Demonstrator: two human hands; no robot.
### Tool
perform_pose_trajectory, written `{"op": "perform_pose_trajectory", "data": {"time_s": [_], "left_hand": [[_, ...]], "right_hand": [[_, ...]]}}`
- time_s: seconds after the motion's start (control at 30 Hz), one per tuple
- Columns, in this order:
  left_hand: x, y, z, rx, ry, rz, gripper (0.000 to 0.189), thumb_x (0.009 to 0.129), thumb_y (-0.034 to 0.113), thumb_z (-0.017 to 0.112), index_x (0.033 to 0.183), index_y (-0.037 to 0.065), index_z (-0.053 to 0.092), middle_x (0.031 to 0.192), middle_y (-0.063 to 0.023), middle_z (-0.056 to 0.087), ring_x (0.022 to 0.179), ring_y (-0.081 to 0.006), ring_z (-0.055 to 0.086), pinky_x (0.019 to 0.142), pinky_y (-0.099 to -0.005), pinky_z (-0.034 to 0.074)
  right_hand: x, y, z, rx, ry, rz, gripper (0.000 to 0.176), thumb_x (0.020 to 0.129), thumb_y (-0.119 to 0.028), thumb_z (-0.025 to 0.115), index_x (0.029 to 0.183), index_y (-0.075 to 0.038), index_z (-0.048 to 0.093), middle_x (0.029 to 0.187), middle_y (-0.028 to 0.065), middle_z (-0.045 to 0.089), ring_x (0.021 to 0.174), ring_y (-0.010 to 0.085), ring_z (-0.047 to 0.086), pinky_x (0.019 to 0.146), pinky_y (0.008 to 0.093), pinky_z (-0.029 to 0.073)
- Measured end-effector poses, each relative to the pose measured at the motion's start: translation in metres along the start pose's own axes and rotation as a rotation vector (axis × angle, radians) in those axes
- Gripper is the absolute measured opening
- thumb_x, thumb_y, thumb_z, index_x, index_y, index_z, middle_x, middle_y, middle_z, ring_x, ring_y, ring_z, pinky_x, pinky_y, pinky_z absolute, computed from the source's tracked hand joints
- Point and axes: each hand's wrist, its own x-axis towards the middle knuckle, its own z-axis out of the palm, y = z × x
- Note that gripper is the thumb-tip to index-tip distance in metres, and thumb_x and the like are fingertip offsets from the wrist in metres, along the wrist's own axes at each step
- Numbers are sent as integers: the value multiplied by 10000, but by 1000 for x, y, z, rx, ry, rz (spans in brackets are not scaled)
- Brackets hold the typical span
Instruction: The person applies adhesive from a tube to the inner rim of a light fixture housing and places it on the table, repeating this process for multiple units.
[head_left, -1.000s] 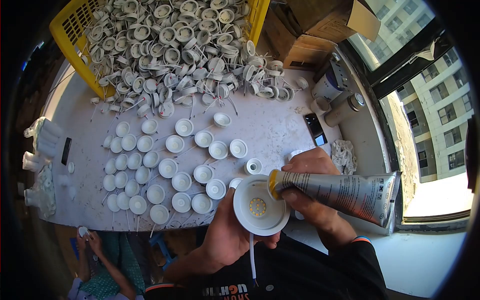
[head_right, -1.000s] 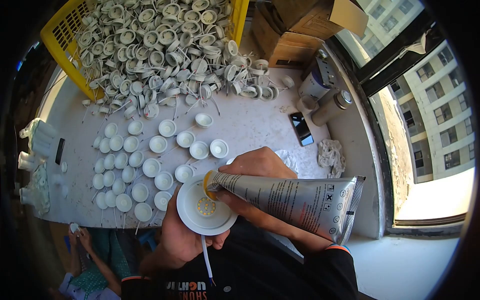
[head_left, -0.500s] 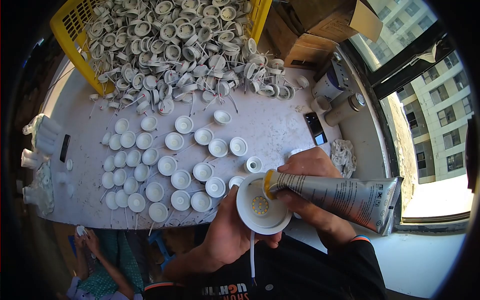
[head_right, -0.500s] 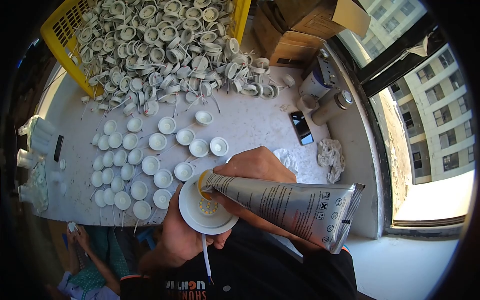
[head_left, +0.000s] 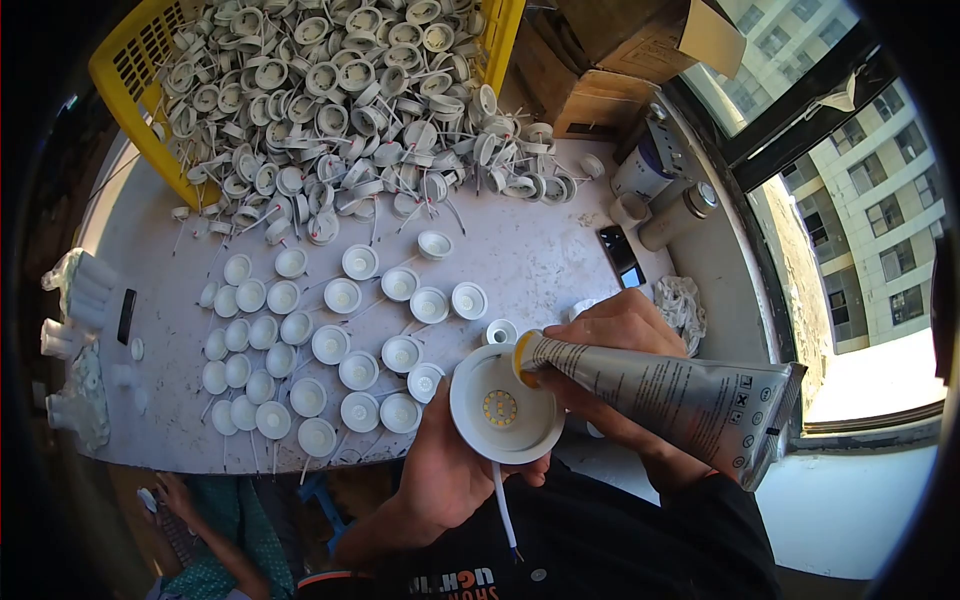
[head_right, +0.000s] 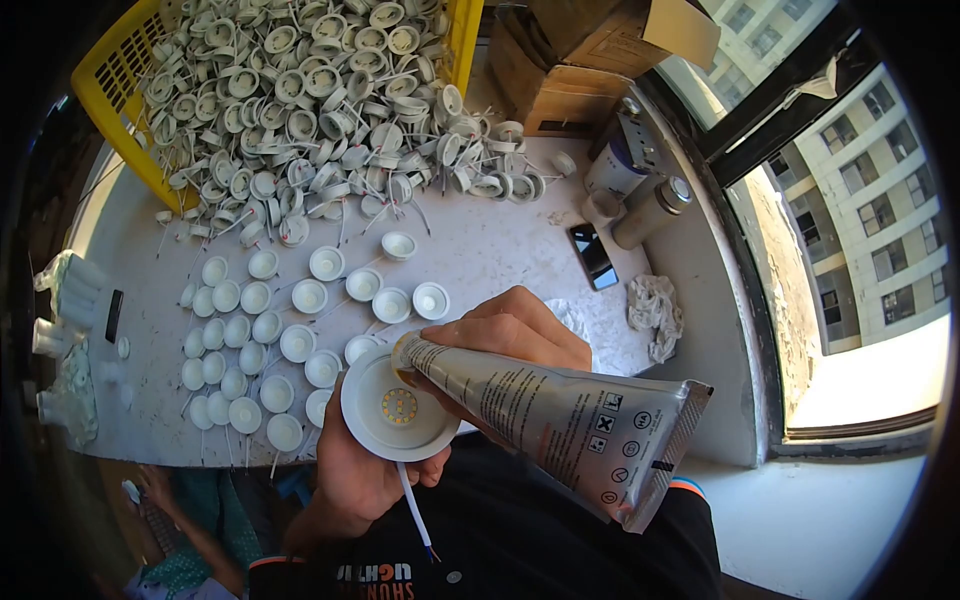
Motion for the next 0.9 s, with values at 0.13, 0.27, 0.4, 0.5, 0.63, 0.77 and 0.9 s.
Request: {"op": "perform_pose_trajectory", "data": {"time_s": [0.13,0.27,0.4,0.5,0.63,0.77,0.9], "left_hand": [[-2,-1,-1,92,47,102,628,847,514,175,1210,13,283,1051,-205,468,824,-288,548,656,-361,478],[-1,-1,-3,242,43,189,622,844,500,257,1237,18,228,1084,-203,446,876,-293,534,691,-378,479],[-2,-2,3,378,86,371,672,806,424,451,1237,-25,197,1137,-193,405,967,-284,496,787,-404,444],[0,-6,4,506,152,489,720,774,384,536,1231,-52,192,1165,-175,381,1030,-258,457,844,-393,411],[0,-2,3,725,142,643,774,738,364,595,1241,-55,182,1182,-150,366,1082,-218,408,870,-362,390],[-1,-1,2,543,166,588,740,777,442,504,1256,-22,185,1158,-165,389,1036,-232,447,834,-362,408],[8,12,-12,157,-102,181,653,821,542,274,1277,81,201,1125,-152,430,966,-253,494,799,-378,422]], "right_hand": [[2,-2,-2,25,14,30,245,629,-101,712,830,-82,572,752,30,570,661,145,524,570,269,449],[5,-5,-4,-31,-7,-15,244,637,-101,708,836,-74,571,751,26,578,658,141,525,569,263,450],[6,-11,-5,-43,-17,32,194,616,-119,702,791,-91,621,781,-2,564,659,115,520,548,216,473],[6,-9,-5,-109,-27,-105,227,603,-125,698,816,-99,625,794,1,562,658,118,511,549,207,473],[5,-17,-4,-50,-41,-3,222,645,-126,709,815,-90,570,728,14,595,634,127,526,559,250,450],[4,-17,1,-73,13,-40,215,619,-90,701,808,-92,597,762,1,579,658,130,523,536,253,452],[24,-30,-23,-141,-343,11,170,640,-38,658,793,-90,603,820,-15,565,681,146,527,537,283,439]]}}
